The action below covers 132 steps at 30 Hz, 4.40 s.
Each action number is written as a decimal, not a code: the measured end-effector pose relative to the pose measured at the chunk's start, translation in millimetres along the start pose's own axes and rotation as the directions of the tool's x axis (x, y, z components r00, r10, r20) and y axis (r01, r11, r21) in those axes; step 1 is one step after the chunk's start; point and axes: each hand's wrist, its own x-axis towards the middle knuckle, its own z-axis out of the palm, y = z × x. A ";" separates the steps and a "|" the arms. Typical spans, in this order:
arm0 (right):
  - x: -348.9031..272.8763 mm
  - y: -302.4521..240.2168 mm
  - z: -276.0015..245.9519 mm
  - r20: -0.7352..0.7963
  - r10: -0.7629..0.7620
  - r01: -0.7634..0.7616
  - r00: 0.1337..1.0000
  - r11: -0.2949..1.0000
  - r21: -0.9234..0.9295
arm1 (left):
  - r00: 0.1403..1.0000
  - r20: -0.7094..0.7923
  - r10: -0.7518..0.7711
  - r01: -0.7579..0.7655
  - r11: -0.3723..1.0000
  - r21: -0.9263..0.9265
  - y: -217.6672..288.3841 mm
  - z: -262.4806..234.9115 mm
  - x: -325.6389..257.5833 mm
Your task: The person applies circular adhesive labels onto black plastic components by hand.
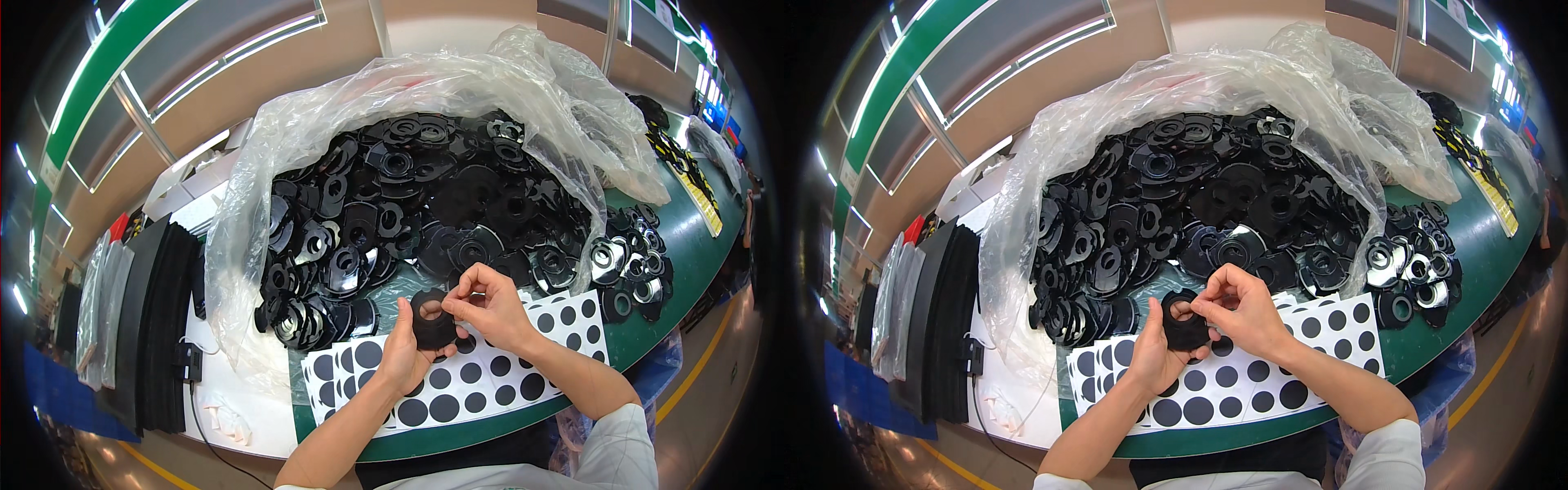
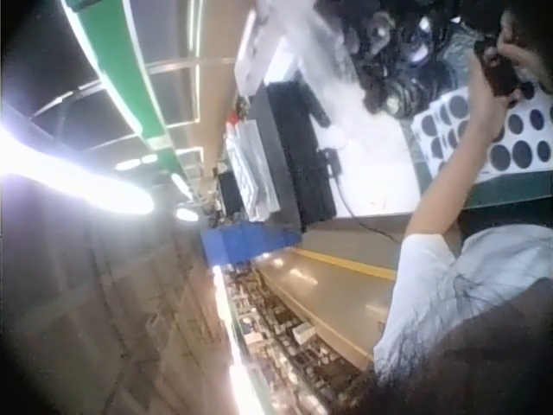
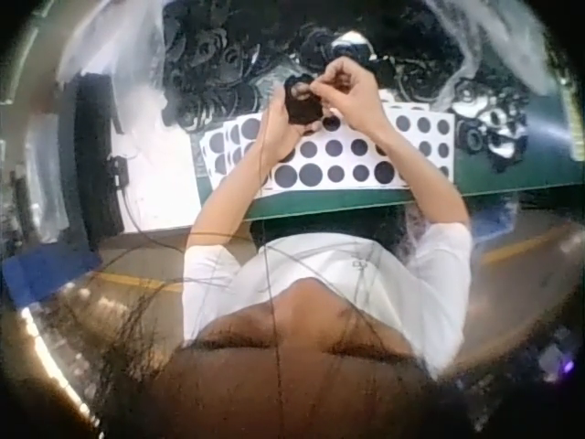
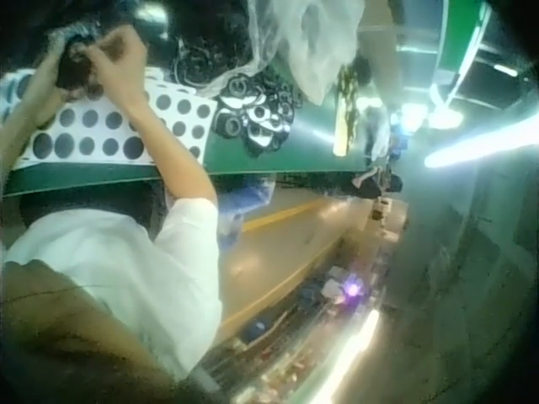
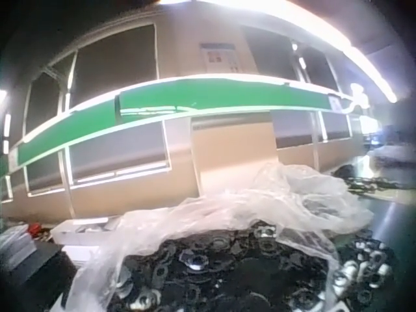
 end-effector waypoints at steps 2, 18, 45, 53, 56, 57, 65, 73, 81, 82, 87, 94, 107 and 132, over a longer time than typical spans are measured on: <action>0.4 -0.9 -0.2 0.004 0.025 -0.025 1.000 1.000 0.008 | 1.000 -0.016 -0.005 0.005 1.000 0.003 0.6 0.6 0.0; -3.4 4.6 2.3 0.016 -0.373 0.354 0.928 0.864 -0.359 | 1.000 -0.019 0.017 -0.018 0.998 -0.055 0.4 -2.2 -2.4; -4.4 -8.5 3.5 -0.108 0.009 -0.032 0.994 0.977 -0.211 | 0.979 0.185 0.090 -0.143 0.942 0.302 -10.8 1.4 -2.9; -10.5 -13.0 10.1 -0.092 -0.357 0.166 0.930 0.629 -0.760 | 0.968 0.236 0.081 -0.168 0.911 0.377 -11.2 3.3 -4.1; -12.6 -14.7 5.3 -0.026 -0.412 0.211 0.911 0.520 -0.828 | 0.978 0.205 0.040 -0.108 0.936 0.334 -9.5 6.0 -2.7; -12.8 -18.6 3.8 0.003 -0.367 0.213 0.930 0.533 -0.819 | 0.979 0.202 0.043 -0.110 0.936 0.334 -7.8 7.5 -3.2; -8.5 -34.5 -14.0 0.062 -0.089 0.108 0.994 0.816 -0.568 | 0.979 0.203 -0.009 -0.025 0.986 0.162 0.1 7.1 -4.5; -0.8 -57.5 -146.6 -0.306 -0.750 -0.210 0.587 0.224 -0.952 | 0.820 0.100 0.564 -0.211 0.135 0.968 94.0 -15.6 -40.1; 4.6 -63.8 -100.1 -0.203 -0.731 0.007 0.652 0.274 -0.962 | 0.720 -0.073 0.690 0.396 -0.321 0.861 125.0 -127.8 -72.9; 4.8 -64.7 -65.4 -0.238 -0.581 0.082 0.779 0.470 -0.879 | 0.737 -0.105 0.668 0.346 -0.239 0.907 125.0 -135.1 -74.5; -31.9 -20.7 23.3 0.409 -0.131 0.394 0.903 0.633 -0.667 | 0.750 -0.284 0.597 0.456 -0.156 0.876 137.6 -114.0 -61.4; -25.4 -11.3 15.6 0.325 0.017 0.287 0.946 0.428 -0.857 | 0.455 0.060 0.888 0.089 -0.113 0.990 119.2 -66.2 -43.9; -18.2 -15.6 12.0 0.438 0.084 0.347 0.895 0.488 -0.801 | 0.985 -0.092 0.144 -0.166 0.940 -0.299 5.3 -12.5 -0.9; -5.8 0.8 8.8 0.077 -0.013 0.006 0.997 0.996 0.088 | 0.995 -0.098 0.016 -0.029 0.991 -0.131 -2.4 4.8 -8.1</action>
